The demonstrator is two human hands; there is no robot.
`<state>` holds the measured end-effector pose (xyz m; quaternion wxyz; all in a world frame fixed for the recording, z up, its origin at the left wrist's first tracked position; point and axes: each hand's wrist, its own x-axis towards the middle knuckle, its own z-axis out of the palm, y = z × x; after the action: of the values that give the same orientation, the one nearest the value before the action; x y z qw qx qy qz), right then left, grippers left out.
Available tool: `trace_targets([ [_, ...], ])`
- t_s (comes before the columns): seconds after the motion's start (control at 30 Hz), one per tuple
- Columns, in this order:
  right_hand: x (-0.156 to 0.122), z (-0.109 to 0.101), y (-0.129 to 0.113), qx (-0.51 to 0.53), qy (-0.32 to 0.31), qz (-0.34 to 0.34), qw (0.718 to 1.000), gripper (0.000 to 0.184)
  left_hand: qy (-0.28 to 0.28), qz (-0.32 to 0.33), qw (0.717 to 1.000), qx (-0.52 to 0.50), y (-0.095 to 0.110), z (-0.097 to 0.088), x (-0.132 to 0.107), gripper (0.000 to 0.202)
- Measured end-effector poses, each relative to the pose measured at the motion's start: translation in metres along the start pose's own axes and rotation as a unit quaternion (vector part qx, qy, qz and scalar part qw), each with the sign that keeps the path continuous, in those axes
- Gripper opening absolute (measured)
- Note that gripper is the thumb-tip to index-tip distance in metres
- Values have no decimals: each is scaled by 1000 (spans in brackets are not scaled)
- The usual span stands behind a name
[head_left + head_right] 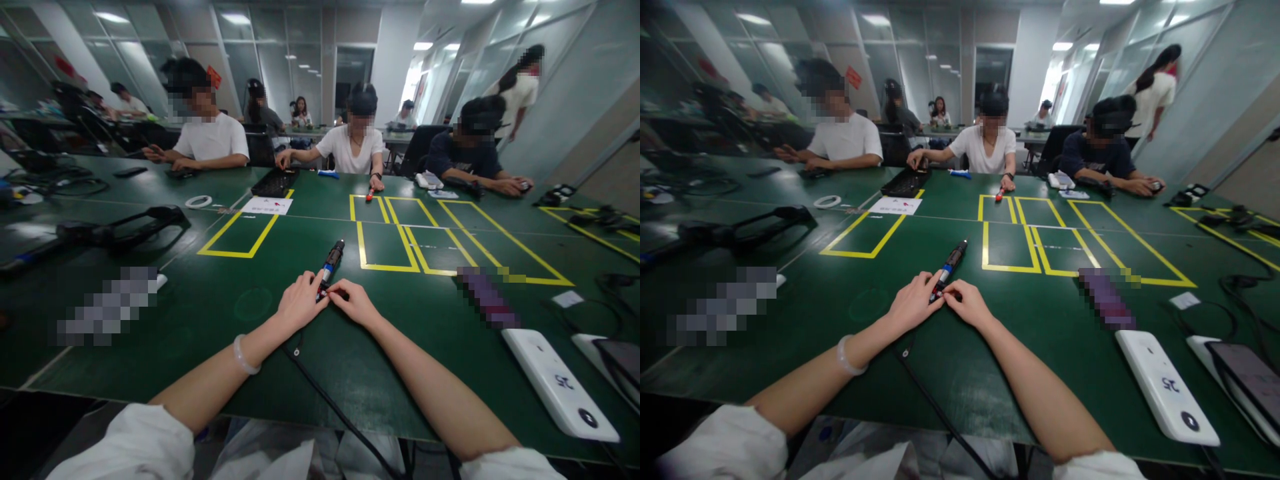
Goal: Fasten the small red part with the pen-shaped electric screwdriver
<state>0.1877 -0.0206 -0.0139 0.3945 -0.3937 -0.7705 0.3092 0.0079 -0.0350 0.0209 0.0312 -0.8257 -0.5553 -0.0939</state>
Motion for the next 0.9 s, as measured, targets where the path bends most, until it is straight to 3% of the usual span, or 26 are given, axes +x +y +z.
trace_targets([
  [0.2,-2,2,2,24,-5,7,1000,18,0,-4,1000,-7,-14,1,4,60],
  [0.37,-3,0,0,33,-6,16,999,19,-6,-46,999,15,-44,2,14,60],
  [0.7,-3,-3,-1,22,-14,12,1000,19,-28,-185,981,50,-160,-1,25,62],
  [0.9,-3,-3,-1,16,-17,17,1000,18,-43,-225,972,53,-220,-3,22,65],
])
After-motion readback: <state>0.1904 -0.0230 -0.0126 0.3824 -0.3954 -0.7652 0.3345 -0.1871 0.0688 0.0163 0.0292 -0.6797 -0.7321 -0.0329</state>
